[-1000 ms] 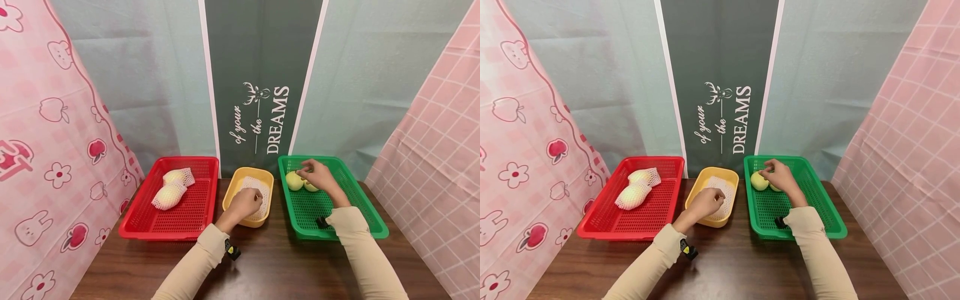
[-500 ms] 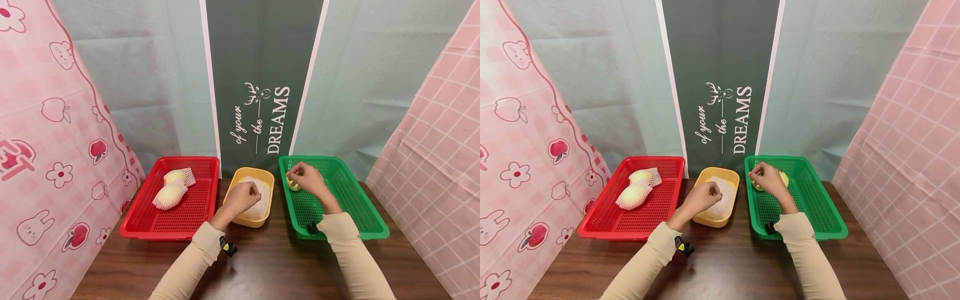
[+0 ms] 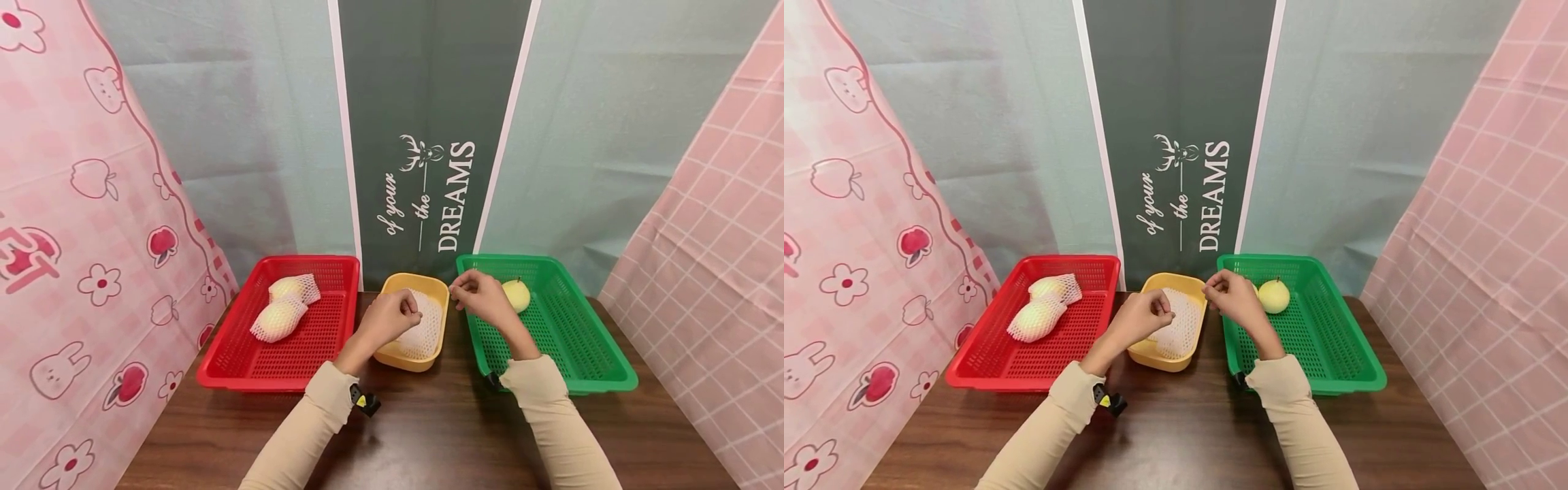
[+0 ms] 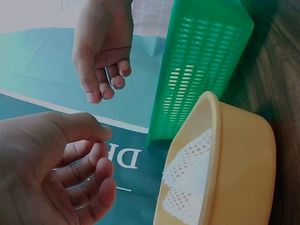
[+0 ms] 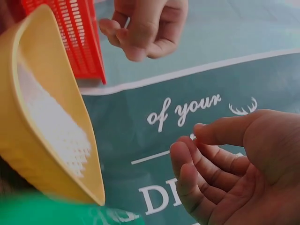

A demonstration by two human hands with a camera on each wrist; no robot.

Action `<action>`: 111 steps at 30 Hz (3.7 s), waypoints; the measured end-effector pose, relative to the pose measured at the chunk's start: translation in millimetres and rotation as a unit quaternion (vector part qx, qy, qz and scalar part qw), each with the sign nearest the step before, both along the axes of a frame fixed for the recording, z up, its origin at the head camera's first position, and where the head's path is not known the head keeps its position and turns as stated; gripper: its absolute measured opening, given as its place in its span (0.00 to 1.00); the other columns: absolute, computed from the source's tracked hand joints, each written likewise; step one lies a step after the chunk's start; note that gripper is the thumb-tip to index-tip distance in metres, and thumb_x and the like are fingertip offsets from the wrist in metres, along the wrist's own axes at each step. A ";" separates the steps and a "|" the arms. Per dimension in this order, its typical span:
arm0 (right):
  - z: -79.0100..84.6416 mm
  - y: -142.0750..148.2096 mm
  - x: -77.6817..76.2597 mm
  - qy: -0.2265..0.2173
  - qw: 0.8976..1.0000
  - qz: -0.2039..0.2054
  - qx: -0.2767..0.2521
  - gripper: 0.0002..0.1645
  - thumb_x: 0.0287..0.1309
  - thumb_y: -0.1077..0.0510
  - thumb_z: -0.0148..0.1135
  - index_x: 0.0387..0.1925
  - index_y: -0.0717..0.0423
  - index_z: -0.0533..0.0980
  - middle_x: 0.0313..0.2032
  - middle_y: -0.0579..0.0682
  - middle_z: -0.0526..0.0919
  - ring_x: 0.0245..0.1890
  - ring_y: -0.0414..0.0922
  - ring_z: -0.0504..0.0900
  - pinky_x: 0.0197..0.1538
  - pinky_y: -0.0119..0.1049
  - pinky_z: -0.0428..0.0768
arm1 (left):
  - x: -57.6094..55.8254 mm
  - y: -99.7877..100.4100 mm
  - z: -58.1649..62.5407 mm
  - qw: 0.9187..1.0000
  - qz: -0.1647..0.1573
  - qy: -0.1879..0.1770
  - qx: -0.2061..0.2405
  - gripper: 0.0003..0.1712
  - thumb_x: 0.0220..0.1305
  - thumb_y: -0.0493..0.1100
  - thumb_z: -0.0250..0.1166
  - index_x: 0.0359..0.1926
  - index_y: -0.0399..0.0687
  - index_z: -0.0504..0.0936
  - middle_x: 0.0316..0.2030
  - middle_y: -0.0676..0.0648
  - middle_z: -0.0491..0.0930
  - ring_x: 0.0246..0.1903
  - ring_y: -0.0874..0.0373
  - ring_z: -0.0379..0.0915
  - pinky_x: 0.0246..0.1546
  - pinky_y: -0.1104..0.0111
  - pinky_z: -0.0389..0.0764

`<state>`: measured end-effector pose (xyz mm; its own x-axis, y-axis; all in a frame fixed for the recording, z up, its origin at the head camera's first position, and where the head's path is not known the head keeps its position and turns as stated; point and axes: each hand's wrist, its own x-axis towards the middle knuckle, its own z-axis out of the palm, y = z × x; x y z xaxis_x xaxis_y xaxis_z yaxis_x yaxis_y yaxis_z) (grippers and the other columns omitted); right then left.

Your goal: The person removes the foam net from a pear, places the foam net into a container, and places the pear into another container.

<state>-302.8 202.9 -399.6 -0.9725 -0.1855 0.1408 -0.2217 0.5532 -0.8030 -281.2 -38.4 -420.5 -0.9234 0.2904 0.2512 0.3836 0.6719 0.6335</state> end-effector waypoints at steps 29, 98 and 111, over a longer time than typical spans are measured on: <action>-23.1 -72.9 12.9 -0.007 0.999 0.040 -0.033 0.10 0.70 0.59 0.68 0.47 0.61 0.81 0.38 0.60 0.90 0.31 0.53 0.89 0.33 0.45 0.88 | -12.3 -39.9 14.4 0.996 0.000 0.016 0.087 0.04 0.70 0.42 0.70 0.41 0.47 0.88 0.33 0.48 0.88 0.34 0.58 0.80 0.40 0.66 0.84; -47.1 -170.3 -4.4 -0.049 0.991 0.120 -0.027 0.25 0.73 0.51 0.65 0.59 0.67 0.74 0.42 0.61 0.87 0.36 0.60 0.90 0.34 0.31 0.81 | -54.3 -137.8 9.4 0.996 0.084 -0.012 0.002 0.11 0.73 0.46 0.64 0.47 0.45 0.86 0.41 0.42 0.88 0.38 0.51 0.81 0.45 0.56 0.84; -42.1 -178.5 -4.6 -0.089 0.989 0.107 -0.051 0.29 0.73 0.52 0.65 0.63 0.68 0.71 0.45 0.61 0.87 0.38 0.58 0.89 0.42 0.46 0.90 | -56.2 -158.7 7.4 0.994 0.100 -0.041 -0.023 0.12 0.73 0.45 0.64 0.50 0.44 0.86 0.45 0.41 0.87 0.44 0.48 0.82 0.48 0.53 0.83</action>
<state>-307.5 24.4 -441.8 -0.9238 -0.3829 0.0000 -0.1756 0.4236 -0.8887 -337.4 -197.1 -413.1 -0.9806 0.1080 0.1636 0.1877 0.7583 0.6243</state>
